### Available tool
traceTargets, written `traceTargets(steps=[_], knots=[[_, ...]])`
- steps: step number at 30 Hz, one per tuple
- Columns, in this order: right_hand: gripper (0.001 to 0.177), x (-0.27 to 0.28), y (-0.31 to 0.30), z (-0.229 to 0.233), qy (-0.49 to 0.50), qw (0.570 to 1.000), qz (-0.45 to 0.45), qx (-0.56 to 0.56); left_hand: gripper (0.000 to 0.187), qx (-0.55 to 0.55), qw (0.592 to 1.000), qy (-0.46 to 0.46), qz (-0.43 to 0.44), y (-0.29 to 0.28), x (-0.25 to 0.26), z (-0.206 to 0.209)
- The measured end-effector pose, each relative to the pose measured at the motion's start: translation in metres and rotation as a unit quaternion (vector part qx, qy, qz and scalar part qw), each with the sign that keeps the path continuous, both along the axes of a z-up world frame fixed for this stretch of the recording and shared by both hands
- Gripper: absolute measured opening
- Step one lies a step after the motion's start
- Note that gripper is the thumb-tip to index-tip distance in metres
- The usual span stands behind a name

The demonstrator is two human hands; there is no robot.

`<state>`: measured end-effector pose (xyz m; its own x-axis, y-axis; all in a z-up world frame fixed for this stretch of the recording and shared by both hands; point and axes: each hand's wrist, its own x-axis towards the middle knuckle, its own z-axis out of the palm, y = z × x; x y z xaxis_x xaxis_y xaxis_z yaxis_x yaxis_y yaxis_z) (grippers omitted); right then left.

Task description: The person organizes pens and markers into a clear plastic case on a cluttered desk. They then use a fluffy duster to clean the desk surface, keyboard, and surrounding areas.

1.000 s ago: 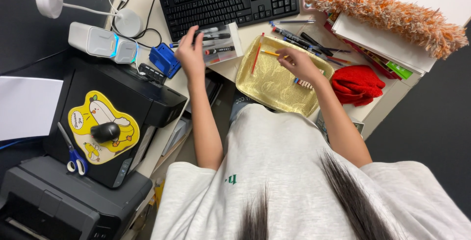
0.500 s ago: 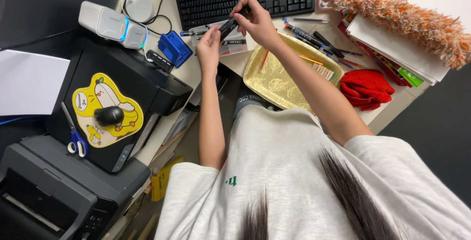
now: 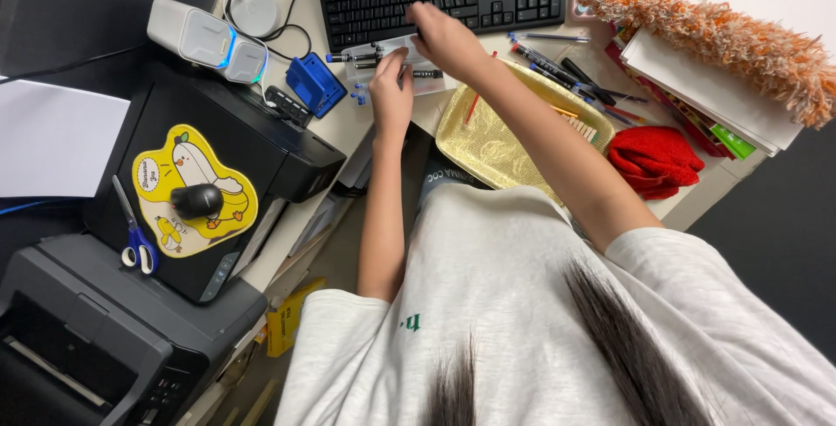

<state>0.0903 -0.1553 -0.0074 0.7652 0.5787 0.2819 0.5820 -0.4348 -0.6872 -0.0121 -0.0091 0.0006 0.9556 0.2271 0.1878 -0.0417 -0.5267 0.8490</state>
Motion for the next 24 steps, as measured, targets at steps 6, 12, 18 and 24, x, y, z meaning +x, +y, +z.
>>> traceTargets(steps=[6, 12, 18, 24], knots=[[0.074, -0.021, 0.014, -0.020, -0.014, 0.992, 0.053, -0.112, 0.026, 0.061, 0.995, -0.057, 0.054, 0.006, -0.008, 0.003], [0.074, -0.036, -0.011, -0.006, 0.008, 0.998, 0.017, -0.065, 0.036, 0.023, 0.998, 0.044, 0.043, 0.018, -0.016, 0.009], [0.058, -0.052, -0.042, -0.003, 0.019, 1.000, -0.016, -0.001, 0.039, -0.126, 0.986, 0.104, 0.024, 0.019, -0.015, -0.034], [0.044, -0.066, -0.056, -0.011, 0.108, 0.993, -0.048, 0.019, 0.044, -0.031, 0.981, 0.189, -0.031, 0.021, -0.019, -0.002]])
